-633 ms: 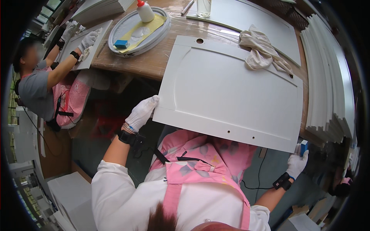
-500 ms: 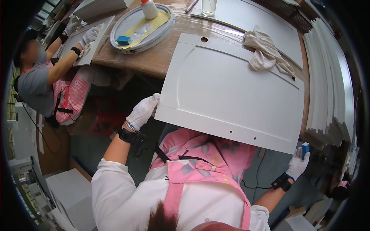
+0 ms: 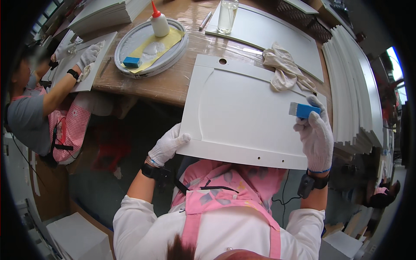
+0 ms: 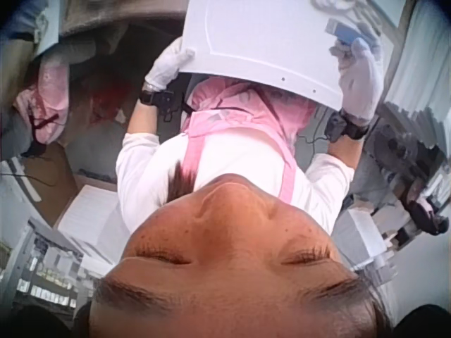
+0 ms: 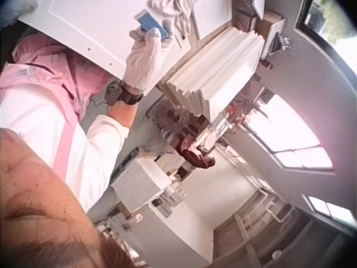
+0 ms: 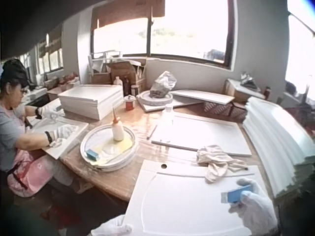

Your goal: Cleaning, scraping, and wiping residue from white cabinet door panels at a workbench.

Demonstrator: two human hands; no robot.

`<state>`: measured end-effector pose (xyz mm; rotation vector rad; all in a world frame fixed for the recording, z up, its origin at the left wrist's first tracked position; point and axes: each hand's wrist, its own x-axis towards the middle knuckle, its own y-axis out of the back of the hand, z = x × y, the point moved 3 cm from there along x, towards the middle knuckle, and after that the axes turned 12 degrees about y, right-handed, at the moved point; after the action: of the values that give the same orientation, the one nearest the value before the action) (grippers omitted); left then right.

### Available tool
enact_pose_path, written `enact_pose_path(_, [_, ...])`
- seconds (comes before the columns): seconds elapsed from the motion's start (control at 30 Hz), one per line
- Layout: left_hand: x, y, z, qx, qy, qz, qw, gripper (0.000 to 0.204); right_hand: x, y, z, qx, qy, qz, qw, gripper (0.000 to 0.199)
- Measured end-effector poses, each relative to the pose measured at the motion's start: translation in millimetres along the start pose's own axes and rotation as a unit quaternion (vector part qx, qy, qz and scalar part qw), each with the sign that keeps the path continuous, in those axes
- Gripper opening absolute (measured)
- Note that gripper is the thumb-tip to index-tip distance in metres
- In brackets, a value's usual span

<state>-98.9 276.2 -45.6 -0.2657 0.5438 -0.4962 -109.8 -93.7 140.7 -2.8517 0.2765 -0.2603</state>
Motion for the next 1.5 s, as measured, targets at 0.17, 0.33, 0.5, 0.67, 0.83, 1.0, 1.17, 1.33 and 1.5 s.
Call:
enact_pose_path(0.17, [-26.2, 8.0, -25.6, -0.033, 0.002, 0.012, 0.999, 0.07, -1.2, -76.7, 57.0, -0.008, -0.169, -0.117, 0.979, 0.055])
enact_pose_path(0.33, [-56.3, 31.2, -45.6, -0.061, 0.032, 0.005, 0.998, 0.068, -4.9, -75.8, 98.9, 0.003, -0.234, -0.095, 0.968, 0.057])
enact_pose_path(0.5, [-59.2, 35.4, -50.7, -0.038, 0.042, 0.075, 0.996, 0.061, 6.5, -67.5, 110.8, 0.046, -0.221, -0.079, 0.971, 0.059])
enact_pose_path(0.67, [-52.5, 36.0, -53.7, -0.02, 0.045, 0.072, 0.996, 0.054, 9.2, -63.4, 110.6, 0.042, -0.209, -0.072, 0.974, 0.059])
enact_pose_path(0.83, [-54.8, 29.1, -43.7, -0.032, 0.034, 0.095, 0.994, 0.049, 15.1, -58.7, 106.8, 0.033, -0.191, -0.055, 0.979, 0.058])
enact_pose_path(1.0, [-56.3, 38.8, -54.0, -0.03, 0.021, 0.076, 0.996, 0.054, 11.3, -53.4, 108.4, 0.042, -0.184, -0.024, 0.982, 0.055])
enact_pose_path(1.17, [-55.1, 37.4, -59.2, -0.025, 0.021, 0.067, 0.997, 0.06, 7.6, -48.4, 106.5, 0.048, -0.178, -0.013, 0.983, 0.055])
enact_pose_path(1.33, [-48.2, 29.1, -60.3, -0.039, 0.008, 0.069, 0.997, 0.054, 15.8, -40.5, 107.1, 0.044, -0.18, -0.015, 0.983, 0.055])
enact_pose_path(1.5, [-54.8, 32.0, -43.2, -0.071, 0.018, 0.077, 0.994, 0.053, 42.2, -79.9, 98.2, 0.002, -0.151, -0.064, 0.986, 0.052])
